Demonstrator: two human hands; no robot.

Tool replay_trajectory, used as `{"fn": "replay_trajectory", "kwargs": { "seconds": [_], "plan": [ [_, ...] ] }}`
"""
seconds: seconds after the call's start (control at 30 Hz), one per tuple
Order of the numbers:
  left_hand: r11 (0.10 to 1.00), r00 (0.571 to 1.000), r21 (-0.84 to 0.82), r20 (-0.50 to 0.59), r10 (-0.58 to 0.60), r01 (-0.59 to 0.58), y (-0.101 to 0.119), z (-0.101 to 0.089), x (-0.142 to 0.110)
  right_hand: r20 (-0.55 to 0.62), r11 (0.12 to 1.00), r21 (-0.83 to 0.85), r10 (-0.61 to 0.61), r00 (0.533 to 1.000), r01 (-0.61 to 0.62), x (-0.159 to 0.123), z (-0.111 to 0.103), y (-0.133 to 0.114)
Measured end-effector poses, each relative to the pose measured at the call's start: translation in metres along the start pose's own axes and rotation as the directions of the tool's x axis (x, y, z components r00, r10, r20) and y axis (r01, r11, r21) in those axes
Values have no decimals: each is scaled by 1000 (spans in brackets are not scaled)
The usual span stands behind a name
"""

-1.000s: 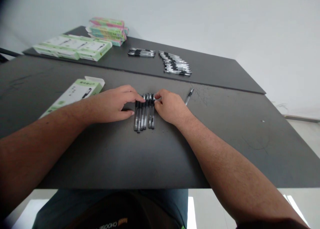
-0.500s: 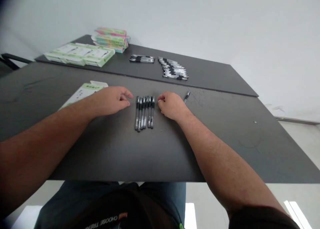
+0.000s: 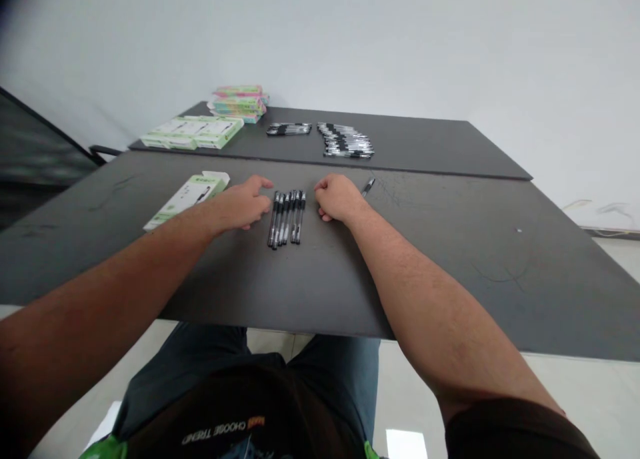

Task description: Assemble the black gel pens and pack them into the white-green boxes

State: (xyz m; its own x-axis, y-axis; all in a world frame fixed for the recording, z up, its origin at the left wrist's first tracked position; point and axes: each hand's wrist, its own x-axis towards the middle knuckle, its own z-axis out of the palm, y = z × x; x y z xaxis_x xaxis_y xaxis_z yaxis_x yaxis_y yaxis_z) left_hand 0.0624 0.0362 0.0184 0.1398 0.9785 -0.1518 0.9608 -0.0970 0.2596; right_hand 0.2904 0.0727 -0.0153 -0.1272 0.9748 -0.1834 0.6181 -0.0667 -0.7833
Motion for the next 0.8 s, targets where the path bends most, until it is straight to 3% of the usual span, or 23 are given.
{"fn": "replay_trajectory", "kwargs": {
  "seconds": [0.13, 0.27, 0.37, 0.63, 0.8],
  "plan": [
    [990, 992, 52, -23, -127, 128, 23, 3, -10, 1, 999, 26, -23, 1000, 23, 9, 1, 8],
    [967, 992, 220, -38, -119, 125, 56, 15, -21, -1, 998, 34, -51, 999, 51, 14, 2, 12],
    [942, 990, 307, -52, -128, 138, 68, 22, -21, 2, 997, 39, -60, 998, 60, 15, 3, 12],
    [912, 975, 366, 45, -215, 185, 51, 10, -2, 3, 997, 33, -70, 998, 69, 12, 2, 7],
    [909, 975, 386, 86, -205, 157, 45, 5, 0, 3, 997, 28, -68, 998, 68, 11, 1, 7]
  ]
}}
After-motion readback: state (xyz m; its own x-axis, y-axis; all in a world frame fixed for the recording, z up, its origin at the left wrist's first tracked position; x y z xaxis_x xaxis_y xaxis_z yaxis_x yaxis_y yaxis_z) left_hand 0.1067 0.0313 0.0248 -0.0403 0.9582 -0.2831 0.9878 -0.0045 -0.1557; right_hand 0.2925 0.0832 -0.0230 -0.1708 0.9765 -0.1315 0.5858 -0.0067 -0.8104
